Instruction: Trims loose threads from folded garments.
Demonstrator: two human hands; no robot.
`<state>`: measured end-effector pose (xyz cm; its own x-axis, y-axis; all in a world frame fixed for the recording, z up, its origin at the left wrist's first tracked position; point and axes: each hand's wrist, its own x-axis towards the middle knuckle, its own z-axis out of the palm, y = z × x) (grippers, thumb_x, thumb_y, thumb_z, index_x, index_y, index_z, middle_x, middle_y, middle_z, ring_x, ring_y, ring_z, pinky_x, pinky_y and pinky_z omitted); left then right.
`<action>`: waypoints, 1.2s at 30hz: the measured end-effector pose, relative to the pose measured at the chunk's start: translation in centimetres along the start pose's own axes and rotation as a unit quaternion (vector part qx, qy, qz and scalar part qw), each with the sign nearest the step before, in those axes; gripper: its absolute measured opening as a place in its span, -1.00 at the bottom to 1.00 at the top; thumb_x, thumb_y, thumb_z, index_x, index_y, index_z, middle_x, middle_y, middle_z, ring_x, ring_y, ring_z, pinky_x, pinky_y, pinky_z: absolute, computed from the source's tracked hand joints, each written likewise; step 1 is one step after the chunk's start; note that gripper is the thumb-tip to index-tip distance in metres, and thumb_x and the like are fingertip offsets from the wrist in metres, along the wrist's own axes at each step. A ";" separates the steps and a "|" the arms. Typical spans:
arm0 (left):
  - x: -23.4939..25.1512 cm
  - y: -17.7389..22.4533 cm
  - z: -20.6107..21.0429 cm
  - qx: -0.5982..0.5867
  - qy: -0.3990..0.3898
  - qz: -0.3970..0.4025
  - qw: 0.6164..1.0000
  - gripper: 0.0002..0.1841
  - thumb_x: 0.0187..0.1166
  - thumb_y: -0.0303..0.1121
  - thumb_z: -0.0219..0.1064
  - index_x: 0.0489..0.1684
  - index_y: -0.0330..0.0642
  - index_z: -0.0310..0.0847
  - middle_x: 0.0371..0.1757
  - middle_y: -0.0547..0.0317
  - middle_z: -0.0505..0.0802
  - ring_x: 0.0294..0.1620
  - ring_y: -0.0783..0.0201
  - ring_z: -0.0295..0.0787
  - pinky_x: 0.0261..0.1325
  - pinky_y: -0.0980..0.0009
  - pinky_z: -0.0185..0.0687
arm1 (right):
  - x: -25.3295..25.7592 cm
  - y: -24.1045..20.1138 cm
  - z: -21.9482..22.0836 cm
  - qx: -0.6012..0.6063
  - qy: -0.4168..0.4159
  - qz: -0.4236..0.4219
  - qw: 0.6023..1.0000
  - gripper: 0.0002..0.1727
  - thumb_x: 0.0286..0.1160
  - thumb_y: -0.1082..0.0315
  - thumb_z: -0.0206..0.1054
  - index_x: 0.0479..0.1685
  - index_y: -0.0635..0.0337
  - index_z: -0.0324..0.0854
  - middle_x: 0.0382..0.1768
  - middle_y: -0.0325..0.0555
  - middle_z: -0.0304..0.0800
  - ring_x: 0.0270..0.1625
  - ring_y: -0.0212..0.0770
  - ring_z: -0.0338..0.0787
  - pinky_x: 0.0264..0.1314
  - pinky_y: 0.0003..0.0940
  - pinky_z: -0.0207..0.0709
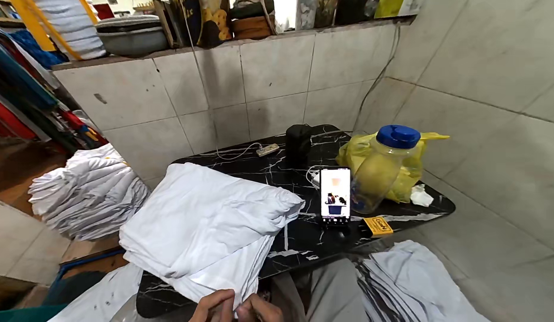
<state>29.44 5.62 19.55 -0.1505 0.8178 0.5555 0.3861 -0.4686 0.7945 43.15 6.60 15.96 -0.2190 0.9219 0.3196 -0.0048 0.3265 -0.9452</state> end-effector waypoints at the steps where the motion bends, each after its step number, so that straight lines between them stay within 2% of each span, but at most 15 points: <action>1: 0.1 0.0 0.1 -0.002 0.006 -0.002 1.000 -0.92 0.61 -0.55 0.34 -0.07 -0.34 0.67 -0.14 0.24 0.91 -0.17 0.61 0.84 -0.10 0.60 0.82 | -0.1 0.2 -0.1 0.012 -0.014 0.004 1.000 -0.68 0.79 0.35 0.16 -0.16 0.49 0.68 -0.36 0.10 0.77 -0.31 -0.25 0.76 -0.16 -0.34 0.67; 3: 0.2 0.1 0.3 -0.014 0.007 -0.007 1.000 -0.93 0.62 -0.55 0.34 -0.08 -0.30 0.68 -0.14 0.29 0.92 -0.22 0.62 0.84 -0.14 0.61 0.82 | 0.0 0.1 -0.3 0.043 -0.025 0.040 0.998 -0.63 0.85 0.33 0.06 -0.07 0.50 0.67 -0.26 0.05 0.82 -0.21 -0.32 0.77 -0.03 -0.34 0.67; 5: 0.1 0.0 0.7 -0.023 -0.005 -0.009 1.000 -0.93 0.61 -0.57 0.33 -0.09 -0.30 0.69 -0.12 0.27 0.92 -0.19 0.61 0.85 -0.12 0.59 0.83 | 0.3 -0.7 -0.4 0.075 -0.013 0.103 0.992 -0.61 0.84 0.27 0.08 -0.06 0.47 0.67 -0.37 -0.10 0.73 -0.33 -0.47 0.66 -0.15 -0.45 0.59; 7: 0.0 -0.1 1.2 -0.024 -0.017 -0.012 1.000 -0.92 0.56 -0.60 0.33 -0.11 -0.35 0.70 -0.12 0.21 0.92 -0.19 0.59 0.86 -0.12 0.59 0.84 | 0.8 -1.8 -0.4 0.113 0.011 0.167 0.979 -0.72 0.73 0.28 0.22 -0.19 0.38 0.64 -0.49 -0.31 0.61 -0.45 -0.58 0.55 -0.30 -0.57 0.50; 9: 0.1 0.0 1.3 -0.015 -0.022 -0.013 1.000 -0.92 0.55 -0.61 0.32 -0.13 -0.37 0.69 -0.18 0.19 0.91 -0.25 0.60 0.84 -0.17 0.62 0.81 | 1.0 -1.7 -0.2 0.154 0.036 0.177 0.972 -0.82 0.64 0.37 0.31 -0.28 0.33 0.62 -0.55 -0.39 0.63 -0.49 -0.62 0.57 -0.35 -0.62 0.50; 11: 0.3 0.1 1.1 -0.002 -0.032 -0.008 0.999 -0.93 0.56 -0.61 0.31 -0.15 -0.38 0.70 -0.20 0.18 0.91 -0.23 0.60 0.84 -0.13 0.63 0.81 | 1.1 -1.3 -0.1 0.173 0.035 0.167 0.970 -0.86 0.61 0.42 0.33 -0.23 0.34 0.63 -0.52 -0.38 0.70 -0.47 -0.60 0.63 -0.31 -0.61 0.55; 14: 0.6 0.0 0.4 0.028 -0.022 0.016 0.999 -0.92 0.55 -0.58 0.32 -0.17 -0.37 0.73 -0.22 0.15 0.91 -0.22 0.60 0.83 -0.07 0.63 0.79 | 0.9 -1.2 0.4 0.158 0.035 0.148 0.976 -0.84 0.63 0.39 0.32 -0.30 0.28 0.59 -0.53 -0.42 0.57 -0.48 -0.64 0.51 -0.35 -0.65 0.42; 17: 1.0 0.4 0.1 0.038 -0.003 0.012 0.999 -0.92 0.58 -0.58 0.31 -0.14 -0.37 0.71 -0.20 0.18 0.90 -0.27 0.63 0.80 -0.15 0.66 0.77 | 0.5 -0.8 0.5 0.119 0.024 0.109 0.987 -0.73 0.74 0.34 0.22 -0.25 0.39 0.67 -0.49 -0.28 0.66 -0.42 -0.58 0.59 -0.29 -0.59 0.50; 19: 1.1 0.3 0.1 0.042 0.001 0.010 0.999 -0.90 0.59 -0.59 0.28 -0.13 -0.38 0.72 -0.18 0.15 0.91 -0.28 0.63 0.81 -0.20 0.66 0.77 | 0.7 -0.8 0.1 0.071 0.012 0.094 0.993 -0.67 0.79 0.34 0.14 -0.16 0.48 0.70 -0.40 -0.09 0.77 -0.32 -0.43 0.72 -0.14 -0.44 0.64; 21: 1.0 0.1 0.4 0.039 -0.002 0.010 0.999 -0.90 0.60 -0.58 0.28 -0.13 -0.37 0.73 -0.18 0.15 0.91 -0.25 0.62 0.81 -0.16 0.65 0.78 | 1.1 -1.4 -0.5 0.047 -0.004 0.112 0.993 -0.66 0.81 0.30 0.11 -0.07 0.45 0.68 -0.36 -0.11 0.75 -0.30 -0.47 0.68 -0.12 -0.47 0.60; 25: 0.7 -0.2 1.0 0.032 -0.013 0.016 0.999 -0.90 0.55 -0.60 0.29 -0.17 -0.37 0.74 -0.20 0.12 0.90 -0.21 0.60 0.82 -0.11 0.65 0.78 | 1.5 -1.3 -0.4 0.101 0.023 0.123 0.987 -0.80 0.66 0.36 0.30 -0.25 0.36 0.63 -0.50 -0.30 0.66 -0.45 -0.60 0.59 -0.29 -0.61 0.51; 27: 0.9 0.0 0.8 0.039 -0.013 0.016 0.999 -0.90 0.53 -0.61 0.30 -0.19 -0.37 0.75 -0.20 0.11 0.90 -0.23 0.60 0.82 -0.15 0.67 0.77 | 1.3 -1.0 -0.1 0.129 0.035 0.122 0.983 -0.85 0.62 0.41 0.32 -0.27 0.33 0.62 -0.52 -0.35 0.61 -0.48 -0.62 0.54 -0.35 -0.64 0.45; 30: 1.1 0.5 0.8 0.024 -0.007 0.003 1.000 -0.85 0.52 -0.57 0.42 -0.05 -0.43 0.68 -0.07 0.10 0.91 -0.09 0.56 0.87 -0.02 0.57 0.85 | 1.0 -1.2 0.2 0.132 0.033 0.126 0.983 -0.82 0.68 0.42 0.25 -0.22 0.37 0.65 -0.50 -0.34 0.62 -0.46 -0.64 0.54 -0.33 -0.66 0.45; 33: 1.2 0.7 1.1 0.001 0.000 -0.016 1.000 -0.64 0.45 -0.55 0.50 0.16 -0.44 0.57 0.10 0.13 0.86 0.03 0.55 0.86 0.06 0.51 0.88 | 1.0 -1.1 0.1 0.101 0.019 0.115 0.988 -0.77 0.73 0.40 0.18 -0.20 0.40 0.65 -0.49 -0.27 0.64 -0.43 -0.58 0.58 -0.29 -0.60 0.50; 36: 1.1 0.5 1.2 -0.008 0.002 -0.009 1.000 -0.65 0.47 -0.59 0.45 0.19 -0.40 0.54 0.14 0.17 0.85 0.04 0.58 0.85 0.04 0.53 0.86 | 1.4 -0.9 -0.6 0.042 -0.012 0.104 0.994 -0.66 0.81 0.30 0.11 -0.08 0.44 0.68 -0.38 -0.07 0.72 -0.31 -0.39 0.70 -0.12 -0.41 0.62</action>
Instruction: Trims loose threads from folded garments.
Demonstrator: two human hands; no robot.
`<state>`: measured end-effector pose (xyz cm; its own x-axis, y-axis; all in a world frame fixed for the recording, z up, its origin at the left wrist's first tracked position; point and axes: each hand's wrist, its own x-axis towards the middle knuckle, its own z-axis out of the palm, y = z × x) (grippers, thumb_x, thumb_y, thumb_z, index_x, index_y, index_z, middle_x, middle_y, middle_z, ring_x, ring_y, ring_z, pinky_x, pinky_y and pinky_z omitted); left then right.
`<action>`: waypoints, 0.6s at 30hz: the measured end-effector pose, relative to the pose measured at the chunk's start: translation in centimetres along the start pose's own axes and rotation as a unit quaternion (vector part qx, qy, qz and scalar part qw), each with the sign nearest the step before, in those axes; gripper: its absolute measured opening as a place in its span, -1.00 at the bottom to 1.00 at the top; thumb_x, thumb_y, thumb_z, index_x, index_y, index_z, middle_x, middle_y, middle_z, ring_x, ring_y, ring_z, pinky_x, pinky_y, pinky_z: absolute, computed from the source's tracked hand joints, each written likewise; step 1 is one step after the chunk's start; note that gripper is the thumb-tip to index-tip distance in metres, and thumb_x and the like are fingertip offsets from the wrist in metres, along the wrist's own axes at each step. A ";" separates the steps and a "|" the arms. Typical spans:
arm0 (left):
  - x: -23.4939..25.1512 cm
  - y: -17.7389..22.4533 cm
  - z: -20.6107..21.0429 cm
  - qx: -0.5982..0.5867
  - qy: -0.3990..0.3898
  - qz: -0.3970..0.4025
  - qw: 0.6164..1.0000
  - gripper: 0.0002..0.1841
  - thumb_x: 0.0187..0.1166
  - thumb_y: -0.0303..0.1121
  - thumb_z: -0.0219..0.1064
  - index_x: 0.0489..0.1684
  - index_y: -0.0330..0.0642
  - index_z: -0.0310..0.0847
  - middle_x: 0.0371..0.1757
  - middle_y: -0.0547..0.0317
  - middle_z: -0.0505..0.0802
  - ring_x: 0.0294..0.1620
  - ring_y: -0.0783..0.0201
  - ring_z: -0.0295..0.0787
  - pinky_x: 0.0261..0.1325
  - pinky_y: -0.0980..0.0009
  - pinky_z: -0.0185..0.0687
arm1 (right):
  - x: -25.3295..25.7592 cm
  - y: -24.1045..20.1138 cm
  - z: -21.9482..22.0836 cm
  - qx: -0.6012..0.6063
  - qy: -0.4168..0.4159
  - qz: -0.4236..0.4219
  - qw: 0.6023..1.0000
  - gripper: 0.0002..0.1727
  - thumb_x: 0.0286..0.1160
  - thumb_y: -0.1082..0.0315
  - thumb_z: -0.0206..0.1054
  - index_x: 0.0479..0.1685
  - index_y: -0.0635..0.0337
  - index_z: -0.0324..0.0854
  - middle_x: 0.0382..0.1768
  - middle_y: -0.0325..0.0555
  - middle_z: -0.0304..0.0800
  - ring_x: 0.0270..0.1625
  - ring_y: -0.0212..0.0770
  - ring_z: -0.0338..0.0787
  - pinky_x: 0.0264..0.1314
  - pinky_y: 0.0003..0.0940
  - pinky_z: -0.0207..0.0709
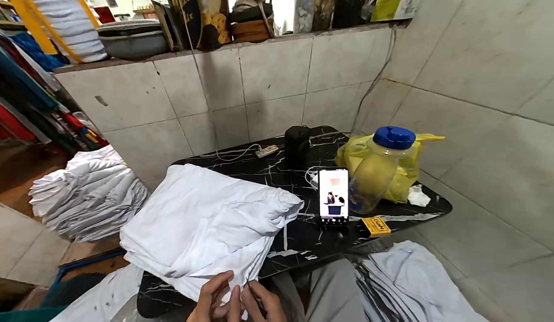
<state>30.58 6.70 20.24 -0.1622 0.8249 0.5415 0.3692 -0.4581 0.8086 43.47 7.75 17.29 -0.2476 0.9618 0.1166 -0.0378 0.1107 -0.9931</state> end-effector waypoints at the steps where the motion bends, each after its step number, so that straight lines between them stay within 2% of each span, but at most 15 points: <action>1: -0.1 -0.1 0.1 -0.001 -0.006 0.002 1.000 -0.68 0.51 -0.59 0.40 0.20 -0.39 0.53 0.15 0.18 0.85 0.05 0.59 0.84 0.06 0.54 0.84 | 0.1 -0.1 -0.1 -0.004 0.003 0.004 1.000 -0.65 0.80 0.28 0.14 -0.08 0.44 0.69 -0.38 -0.06 0.73 -0.30 -0.39 0.70 -0.12 -0.40 0.61; 4: -0.4 -0.1 0.3 -0.001 -0.016 -0.004 1.000 -0.76 0.55 -0.61 0.29 0.14 -0.41 0.57 0.09 0.14 0.87 0.01 0.57 0.84 0.06 0.55 0.83 | 0.0 -0.1 0.3 0.048 0.042 0.017 0.998 -0.77 0.68 0.36 0.28 -0.20 0.39 0.69 -0.47 -0.25 0.71 -0.41 -0.56 0.66 -0.23 -0.57 0.58; 6: -0.4 0.0 0.1 0.002 -0.020 -0.011 1.000 -0.77 0.53 -0.62 0.31 0.10 -0.44 0.58 0.07 0.11 0.87 0.00 0.56 0.85 0.02 0.55 0.84 | 0.1 0.2 0.7 0.095 0.062 0.016 0.993 -0.87 0.60 0.43 0.34 -0.26 0.33 0.61 -0.53 -0.35 0.63 -0.49 -0.61 0.58 -0.35 -0.63 0.51; 8: -0.3 0.1 -0.1 0.007 -0.027 -0.015 1.000 -0.76 0.52 -0.60 0.35 0.10 -0.44 0.59 0.07 0.11 0.87 0.00 0.55 0.85 -0.01 0.55 0.85 | 0.0 0.4 0.9 0.118 0.062 0.017 0.991 -0.89 0.60 0.44 0.33 -0.25 0.32 0.60 -0.53 -0.38 0.60 -0.51 -0.62 0.54 -0.37 -0.65 0.47; 10: -0.3 0.1 -0.5 0.022 -0.036 -0.017 0.999 -0.76 0.52 -0.57 0.38 0.09 -0.46 0.61 0.08 0.05 0.87 0.06 0.51 0.85 0.07 0.52 0.84 | -0.2 0.3 1.0 0.113 0.054 0.017 0.992 -0.88 0.64 0.45 0.28 -0.23 0.32 0.62 -0.51 -0.39 0.62 -0.47 -0.65 0.55 -0.34 -0.66 0.47; 12: -0.1 0.1 -0.7 0.038 -0.041 -0.015 0.998 -0.75 0.52 -0.56 0.38 0.09 -0.49 0.63 0.08 0.00 0.87 0.08 0.48 0.85 0.12 0.51 0.83 | -0.3 0.2 1.0 0.087 0.045 0.005 0.995 -0.83 0.68 0.43 0.24 -0.22 0.37 0.66 -0.48 -0.33 0.67 -0.43 -0.63 0.58 -0.30 -0.65 0.49; 16: -0.1 -0.3 -0.8 0.030 -0.039 -0.009 0.999 -0.77 0.56 -0.54 0.36 0.10 -0.44 0.62 0.07 0.03 0.86 -0.04 0.54 0.84 -0.08 0.57 0.83 | 0.1 0.6 0.3 -0.013 0.031 -0.030 0.999 -0.67 0.77 0.31 0.19 -0.18 0.43 0.72 -0.43 -0.04 0.75 -0.39 -0.36 0.70 -0.23 -0.41 0.61; 18: -0.2 -0.3 -0.7 0.028 -0.047 -0.006 0.998 -0.78 0.56 -0.55 0.35 0.10 -0.43 0.62 0.06 0.02 0.86 0.01 0.52 0.83 -0.03 0.57 0.82 | 0.3 0.7 0.1 -0.023 0.027 -0.030 0.999 -0.66 0.77 0.26 0.21 -0.15 0.42 0.71 -0.42 -0.05 0.73 -0.37 -0.36 0.70 -0.20 -0.39 0.61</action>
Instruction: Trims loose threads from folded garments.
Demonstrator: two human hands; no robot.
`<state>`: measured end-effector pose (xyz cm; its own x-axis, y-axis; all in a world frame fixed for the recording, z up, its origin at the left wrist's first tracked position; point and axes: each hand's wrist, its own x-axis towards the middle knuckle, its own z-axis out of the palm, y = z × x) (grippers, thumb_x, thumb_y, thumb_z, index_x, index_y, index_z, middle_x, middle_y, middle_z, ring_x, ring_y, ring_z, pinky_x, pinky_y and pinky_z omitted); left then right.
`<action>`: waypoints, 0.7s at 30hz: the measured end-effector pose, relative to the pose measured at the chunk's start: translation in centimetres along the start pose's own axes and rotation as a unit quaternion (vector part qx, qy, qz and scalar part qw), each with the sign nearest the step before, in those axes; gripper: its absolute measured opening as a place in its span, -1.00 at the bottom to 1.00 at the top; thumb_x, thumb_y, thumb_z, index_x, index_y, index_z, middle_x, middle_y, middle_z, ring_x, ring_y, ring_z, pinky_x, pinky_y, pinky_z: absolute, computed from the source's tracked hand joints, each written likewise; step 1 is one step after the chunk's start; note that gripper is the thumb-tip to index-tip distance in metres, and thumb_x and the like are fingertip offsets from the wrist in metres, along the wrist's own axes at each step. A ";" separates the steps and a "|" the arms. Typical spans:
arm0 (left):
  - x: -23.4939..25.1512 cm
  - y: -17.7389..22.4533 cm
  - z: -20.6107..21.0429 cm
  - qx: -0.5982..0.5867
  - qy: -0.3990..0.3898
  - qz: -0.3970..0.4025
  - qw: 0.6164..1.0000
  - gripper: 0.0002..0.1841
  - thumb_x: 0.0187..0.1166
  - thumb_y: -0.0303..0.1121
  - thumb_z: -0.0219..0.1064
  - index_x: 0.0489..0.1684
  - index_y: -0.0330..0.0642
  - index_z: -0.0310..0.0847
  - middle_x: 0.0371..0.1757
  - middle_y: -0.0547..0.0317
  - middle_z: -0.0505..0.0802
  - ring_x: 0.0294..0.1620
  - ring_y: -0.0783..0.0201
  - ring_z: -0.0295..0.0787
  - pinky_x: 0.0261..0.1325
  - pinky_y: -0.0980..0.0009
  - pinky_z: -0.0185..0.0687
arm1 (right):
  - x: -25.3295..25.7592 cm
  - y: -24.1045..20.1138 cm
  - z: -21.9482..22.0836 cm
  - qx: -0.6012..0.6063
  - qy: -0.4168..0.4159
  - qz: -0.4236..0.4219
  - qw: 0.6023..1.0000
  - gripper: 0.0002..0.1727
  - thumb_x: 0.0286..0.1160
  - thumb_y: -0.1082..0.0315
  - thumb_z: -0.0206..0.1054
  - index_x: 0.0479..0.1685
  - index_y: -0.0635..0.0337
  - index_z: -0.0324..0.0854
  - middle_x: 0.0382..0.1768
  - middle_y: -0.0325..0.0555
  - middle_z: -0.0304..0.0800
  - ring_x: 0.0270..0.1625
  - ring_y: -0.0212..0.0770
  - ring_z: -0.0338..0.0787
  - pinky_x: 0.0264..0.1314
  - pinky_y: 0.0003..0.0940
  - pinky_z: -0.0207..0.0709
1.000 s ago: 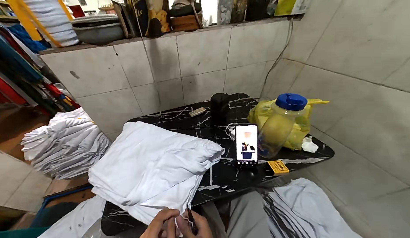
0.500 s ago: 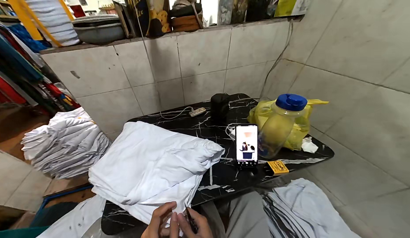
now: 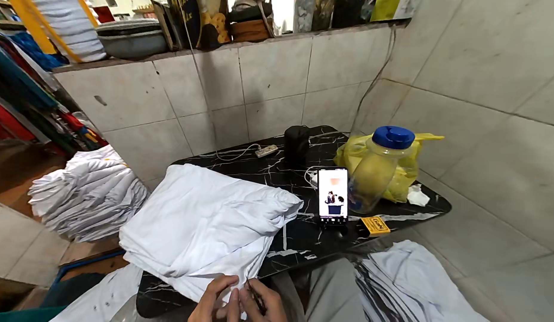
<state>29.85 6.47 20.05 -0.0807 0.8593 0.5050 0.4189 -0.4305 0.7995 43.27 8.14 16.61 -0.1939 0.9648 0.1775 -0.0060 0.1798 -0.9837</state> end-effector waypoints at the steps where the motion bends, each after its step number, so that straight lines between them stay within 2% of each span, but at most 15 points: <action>1: 0.0 0.0 0.1 0.001 -0.002 0.001 1.000 -0.79 0.55 -0.57 0.34 0.08 -0.44 0.62 0.06 0.01 0.85 0.00 0.52 0.83 -0.04 0.57 0.82 | 0.0 0.0 0.1 0.010 0.004 0.005 1.000 -0.69 0.75 0.28 0.23 -0.17 0.41 0.70 -0.44 -0.08 0.72 -0.39 -0.39 0.67 -0.23 -0.43 0.59; 5: -0.1 0.1 0.1 0.009 -0.010 0.001 1.000 -0.79 0.55 -0.57 0.32 0.09 -0.42 0.64 0.06 0.02 0.84 -0.07 0.56 0.81 -0.09 0.61 0.79 | 0.0 -0.3 0.4 0.066 0.028 0.033 0.997 -0.79 0.64 0.37 0.32 -0.23 0.39 0.67 -0.50 -0.22 0.69 -0.47 -0.53 0.62 -0.32 -0.56 0.55; 8: -0.1 0.0 -0.3 0.010 -0.024 0.004 1.000 -0.75 0.52 -0.55 0.37 0.12 -0.41 0.65 0.06 -0.01 0.82 -0.16 0.58 0.78 -0.19 0.65 0.76 | -0.1 -0.6 0.6 0.103 0.017 0.027 0.994 -0.82 0.68 0.42 0.25 -0.21 0.38 0.65 -0.45 -0.28 0.71 -0.42 -0.60 0.62 -0.28 -0.62 0.53; 11: 0.1 -0.2 -1.0 0.025 -0.059 0.019 0.998 -0.72 0.54 -0.50 0.39 0.16 -0.38 0.68 -0.05 -0.04 0.75 -0.15 0.50 0.73 -0.11 0.63 0.75 | -0.2 -0.8 0.4 0.112 0.009 0.028 0.993 -0.80 0.72 0.41 0.20 -0.18 0.37 0.65 -0.44 -0.30 0.70 -0.41 -0.62 0.61 -0.27 -0.64 0.52; 12: 0.1 -0.3 -1.2 0.034 -0.076 0.027 0.996 -0.71 0.55 -0.49 0.37 0.18 -0.38 0.69 -0.08 -0.07 0.72 -0.18 0.45 0.67 -0.11 0.63 0.69 | -0.2 -0.9 0.3 0.109 0.006 0.030 0.994 -0.80 0.72 0.40 0.20 -0.19 0.37 0.65 -0.45 -0.30 0.68 -0.42 -0.61 0.59 -0.28 -0.64 0.50; 13: 0.1 -0.4 -1.4 0.045 -0.095 0.029 0.994 -0.70 0.55 -0.49 0.35 0.21 -0.37 0.70 -0.06 -0.13 0.71 -0.15 0.39 0.66 -0.08 0.61 0.66 | -0.2 -0.9 0.3 0.106 0.004 0.030 0.994 -0.80 0.71 0.40 0.20 -0.19 0.37 0.65 -0.46 -0.30 0.67 -0.43 -0.61 0.58 -0.29 -0.63 0.49; 14: 0.1 -0.3 -1.7 0.059 -0.116 0.026 0.991 -0.68 0.55 -0.48 0.35 0.24 -0.36 0.72 0.05 -0.22 0.72 -0.04 0.33 0.70 0.02 0.56 0.70 | -0.2 -0.9 0.2 0.100 0.003 0.028 0.995 -0.81 0.70 0.41 0.20 -0.20 0.37 0.64 -0.47 -0.29 0.66 -0.44 -0.60 0.58 -0.30 -0.63 0.49; 16: -0.2 -0.4 -1.9 0.082 -0.129 0.020 0.988 -0.71 0.52 -0.49 0.39 0.18 -0.31 0.79 0.30 -0.40 0.69 0.19 0.24 0.79 0.19 0.47 0.78 | -0.2 -1.1 0.1 0.074 0.000 0.024 0.997 -0.80 0.67 0.43 0.22 -0.23 0.40 0.65 -0.49 -0.23 0.66 -0.45 -0.55 0.60 -0.30 -0.59 0.51; 17: -0.3 -0.6 -1.9 0.098 -0.123 0.026 0.987 -0.74 0.51 -0.48 0.42 0.12 -0.28 0.83 0.33 -0.44 0.68 0.22 0.22 0.79 0.22 0.48 0.76 | -0.2 -1.2 0.1 0.056 -0.003 0.016 0.998 -0.79 0.66 0.43 0.23 -0.23 0.44 0.67 -0.50 -0.17 0.67 -0.44 -0.51 0.61 -0.29 -0.55 0.52; 21: -0.5 -1.8 -2.2 0.132 -0.081 0.068 0.986 -0.88 0.47 -0.38 0.50 -0.19 -0.20 0.89 0.27 -0.44 0.74 0.27 0.28 0.77 0.33 0.58 0.63 | -0.3 -1.4 -0.3 -0.013 -0.053 -0.050 0.997 -0.73 0.66 0.40 0.25 -0.28 0.50 0.67 -0.50 0.04 0.67 -0.44 -0.32 0.62 -0.30 -0.42 0.53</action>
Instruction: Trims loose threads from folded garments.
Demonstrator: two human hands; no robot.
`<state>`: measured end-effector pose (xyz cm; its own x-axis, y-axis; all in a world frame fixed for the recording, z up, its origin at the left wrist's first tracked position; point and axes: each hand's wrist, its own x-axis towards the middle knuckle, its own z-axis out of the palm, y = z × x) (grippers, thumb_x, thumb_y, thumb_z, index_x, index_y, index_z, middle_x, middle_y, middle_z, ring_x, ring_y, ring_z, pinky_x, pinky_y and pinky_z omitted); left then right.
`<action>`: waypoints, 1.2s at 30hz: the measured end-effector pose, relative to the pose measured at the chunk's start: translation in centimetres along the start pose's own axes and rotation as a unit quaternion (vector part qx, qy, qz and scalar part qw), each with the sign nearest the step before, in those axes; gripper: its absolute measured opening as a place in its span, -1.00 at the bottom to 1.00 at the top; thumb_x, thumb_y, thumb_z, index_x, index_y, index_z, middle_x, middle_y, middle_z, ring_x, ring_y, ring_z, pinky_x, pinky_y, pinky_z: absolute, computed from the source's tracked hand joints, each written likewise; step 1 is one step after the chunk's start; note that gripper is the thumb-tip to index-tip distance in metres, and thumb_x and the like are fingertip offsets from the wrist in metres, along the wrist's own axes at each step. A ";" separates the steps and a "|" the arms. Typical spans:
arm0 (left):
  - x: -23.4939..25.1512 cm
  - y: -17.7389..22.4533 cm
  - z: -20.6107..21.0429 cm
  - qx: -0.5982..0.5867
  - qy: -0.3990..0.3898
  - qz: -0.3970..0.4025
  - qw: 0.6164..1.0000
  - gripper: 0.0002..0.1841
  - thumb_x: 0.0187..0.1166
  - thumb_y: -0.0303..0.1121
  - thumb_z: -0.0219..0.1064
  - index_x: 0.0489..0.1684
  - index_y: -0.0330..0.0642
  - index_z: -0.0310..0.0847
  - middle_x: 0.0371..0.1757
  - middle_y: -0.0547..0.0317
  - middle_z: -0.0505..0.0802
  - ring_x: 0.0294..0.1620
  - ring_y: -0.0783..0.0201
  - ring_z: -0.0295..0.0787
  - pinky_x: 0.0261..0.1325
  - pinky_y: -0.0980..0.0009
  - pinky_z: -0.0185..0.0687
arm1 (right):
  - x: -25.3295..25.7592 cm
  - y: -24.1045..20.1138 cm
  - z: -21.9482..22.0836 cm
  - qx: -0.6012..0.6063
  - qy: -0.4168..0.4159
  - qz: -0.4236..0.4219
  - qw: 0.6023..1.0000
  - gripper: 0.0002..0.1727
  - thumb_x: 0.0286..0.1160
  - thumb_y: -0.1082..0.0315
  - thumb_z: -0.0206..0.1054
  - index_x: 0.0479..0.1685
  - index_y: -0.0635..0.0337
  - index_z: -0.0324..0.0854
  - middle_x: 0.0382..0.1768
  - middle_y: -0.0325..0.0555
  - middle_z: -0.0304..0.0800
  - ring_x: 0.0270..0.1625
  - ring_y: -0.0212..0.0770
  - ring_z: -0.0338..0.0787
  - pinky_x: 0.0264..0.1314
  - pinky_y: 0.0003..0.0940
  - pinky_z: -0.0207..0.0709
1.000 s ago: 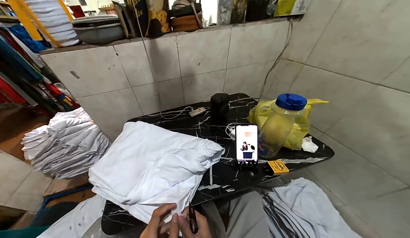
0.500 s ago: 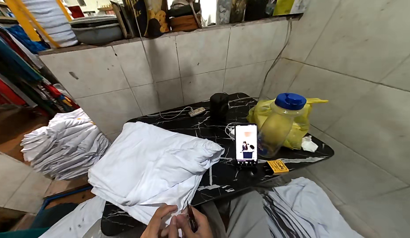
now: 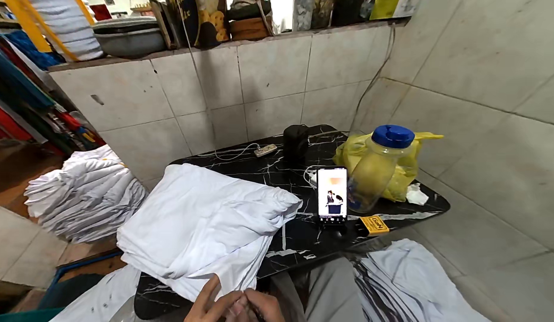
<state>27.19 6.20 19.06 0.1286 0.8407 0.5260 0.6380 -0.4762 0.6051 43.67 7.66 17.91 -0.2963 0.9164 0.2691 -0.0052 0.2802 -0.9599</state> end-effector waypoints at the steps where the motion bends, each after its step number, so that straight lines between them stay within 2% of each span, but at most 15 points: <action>1: -0.1 -0.3 0.0 -0.006 0.004 0.005 1.000 -0.90 0.46 -0.38 0.51 -0.23 -0.20 0.89 0.26 -0.42 0.75 0.29 0.31 0.76 0.35 0.60 0.61 | 0.0 -0.1 -0.1 -0.015 -0.008 -0.016 1.000 -0.73 0.66 0.41 0.26 -0.28 0.51 0.68 -0.48 0.08 0.69 -0.42 -0.28 0.64 -0.28 -0.41 0.54; 4: -0.3 -0.8 -0.2 -0.034 0.007 0.014 0.999 -0.91 0.48 -0.40 0.50 -0.26 -0.19 0.91 0.23 -0.37 0.77 0.44 0.29 0.67 0.50 0.52 0.53 | -0.2 -0.3 -0.4 -0.062 -0.015 -0.036 0.997 -0.74 0.65 0.40 0.29 -0.25 0.50 0.72 -0.36 0.18 0.79 -0.29 -0.14 0.78 -0.13 -0.27 0.66; 8: -0.6 -1.4 -0.1 -0.081 0.019 -0.001 0.997 -0.93 0.46 -0.43 0.52 -0.24 -0.16 0.92 0.30 -0.24 0.77 0.47 0.37 0.66 0.53 0.47 0.57 | -0.3 -0.5 -1.1 -0.119 -0.021 -0.012 0.993 -0.70 0.65 0.28 0.35 -0.21 0.41 0.76 -0.27 0.13 0.84 -0.23 -0.10 0.84 -0.07 -0.18 0.72; 10: -0.7 -1.8 0.0 -0.107 0.027 -0.008 0.994 -0.94 0.47 -0.44 0.52 -0.25 -0.17 0.91 0.30 -0.16 0.79 0.38 0.42 0.72 0.45 0.49 0.65 | -0.3 -0.7 -1.5 -0.148 -0.018 0.001 0.989 -0.67 0.62 0.19 0.41 -0.16 0.38 0.76 -0.25 0.11 0.85 -0.23 -0.09 0.85 -0.11 -0.12 0.73; 12: -0.6 -2.2 -0.1 -0.129 0.032 -0.009 0.991 -0.95 0.48 -0.47 0.49 -0.25 -0.15 0.89 0.29 -0.01 0.80 0.26 0.51 0.77 0.33 0.54 0.73 | -0.3 -1.2 -2.1 -0.163 -0.026 0.018 0.986 -0.59 0.59 0.08 0.44 -0.01 0.33 0.75 -0.17 0.10 0.87 -0.20 -0.07 0.86 -0.10 -0.06 0.73; 13: -0.6 -2.4 -0.1 -0.138 0.034 -0.013 0.990 -0.94 0.48 -0.48 0.48 -0.25 -0.15 0.87 0.29 0.04 0.81 0.17 0.54 0.80 0.23 0.58 0.77 | -0.2 -1.3 -2.4 -0.172 -0.031 0.021 0.984 -0.55 0.58 0.02 0.44 0.08 0.29 0.75 -0.10 0.08 0.88 -0.17 -0.08 0.87 -0.09 -0.04 0.74; 15: -0.7 -2.4 0.0 -0.151 0.044 -0.031 0.987 -0.93 0.46 -0.54 0.43 -0.26 -0.23 0.84 0.23 0.03 0.82 -0.04 0.57 0.82 -0.05 0.64 0.79 | -0.2 -1.1 -2.8 -0.192 -0.032 0.018 0.981 -0.51 0.56 -0.03 0.44 0.18 0.21 0.74 -0.01 0.03 0.89 -0.15 -0.10 0.88 -0.10 -0.03 0.74; 16: -0.7 -2.4 0.0 -0.155 0.048 -0.042 0.986 -0.94 0.47 -0.54 0.42 -0.27 -0.23 0.82 0.19 0.05 0.83 -0.08 0.58 0.81 -0.13 0.65 0.78 | -0.2 -1.0 -2.9 -0.203 -0.031 0.011 0.979 -0.52 0.57 -0.02 0.43 0.21 0.20 0.75 0.00 0.02 0.89 -0.16 -0.10 0.88 -0.12 -0.04 0.74; 20: -0.7 -2.8 0.5 -0.208 0.062 -0.064 0.974 -0.92 0.53 -0.47 0.39 -0.22 -0.03 0.75 -0.02 0.39 0.83 -0.11 0.63 0.75 -0.11 0.65 0.74 | -0.1 -0.4 -3.1 -0.233 -0.028 -0.020 0.972 -0.58 0.59 0.05 0.42 0.10 0.25 0.78 -0.17 0.03 0.87 -0.28 -0.08 0.84 -0.22 -0.08 0.72; 23: -0.6 -2.2 0.9 -0.258 0.080 -0.098 0.958 -0.85 0.56 -0.49 0.38 -0.22 0.09 0.73 -0.11 0.55 0.81 -0.21 0.65 0.75 -0.16 0.63 0.76 | -0.1 -0.5 -3.2 -0.230 -0.047 -0.018 0.972 -0.59 0.59 0.07 0.42 0.06 0.29 0.77 -0.15 0.07 0.88 -0.24 -0.04 0.86 -0.18 -0.02 0.72; 25: -0.5 -1.6 1.1 -0.279 0.079 -0.109 0.951 -0.84 0.55 -0.49 0.37 -0.22 0.11 0.72 -0.14 0.57 0.80 -0.19 0.65 0.74 -0.12 0.62 0.75 | -0.1 -0.3 -3.0 -0.224 -0.051 -0.020 0.973 -0.59 0.61 0.08 0.41 0.05 0.32 0.76 -0.16 0.09 0.88 -0.24 -0.02 0.87 -0.16 0.00 0.72; 29: -0.7 -1.6 1.2 -0.263 0.061 -0.093 0.958 -0.93 0.54 -0.42 0.43 -0.22 0.05 0.75 -0.11 0.48 0.78 -0.10 0.62 0.73 -0.04 0.62 0.74 | 0.0 -0.1 -2.4 -0.220 -0.045 -0.015 0.974 -0.59 0.60 0.10 0.41 0.04 0.35 0.75 -0.23 0.11 0.87 -0.27 -0.01 0.86 -0.17 0.01 0.72; 33: -1.0 -1.8 0.9 -0.238 0.052 -0.072 0.967 -0.97 0.56 -0.41 0.43 -0.22 -0.03 0.75 -0.04 0.34 0.77 -0.04 0.57 0.74 -0.06 0.59 0.77 | -0.1 0.2 -2.0 -0.237 -0.037 -0.034 0.970 -0.59 0.62 0.07 0.40 -0.05 0.34 0.74 -0.36 0.08 0.84 -0.38 -0.02 0.84 -0.30 -0.02 0.70; 36: -0.7 -2.0 0.8 -0.243 0.074 -0.074 0.964 -0.96 0.56 -0.36 0.43 -0.22 0.07 0.74 0.07 0.43 0.79 0.08 0.57 0.74 0.09 0.56 0.77 | 0.0 0.1 -2.3 -0.241 -0.046 -0.031 0.969 -0.58 0.63 0.05 0.38 -0.06 0.34 0.73 -0.43 0.07 0.81 -0.43 -0.02 0.81 -0.35 0.00 0.67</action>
<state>26.44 6.76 16.95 -0.0685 0.8797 0.4706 0.2055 -0.4492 0.8695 45.84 8.30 17.95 -0.3942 0.8700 0.2963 0.4141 0.4559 -0.7878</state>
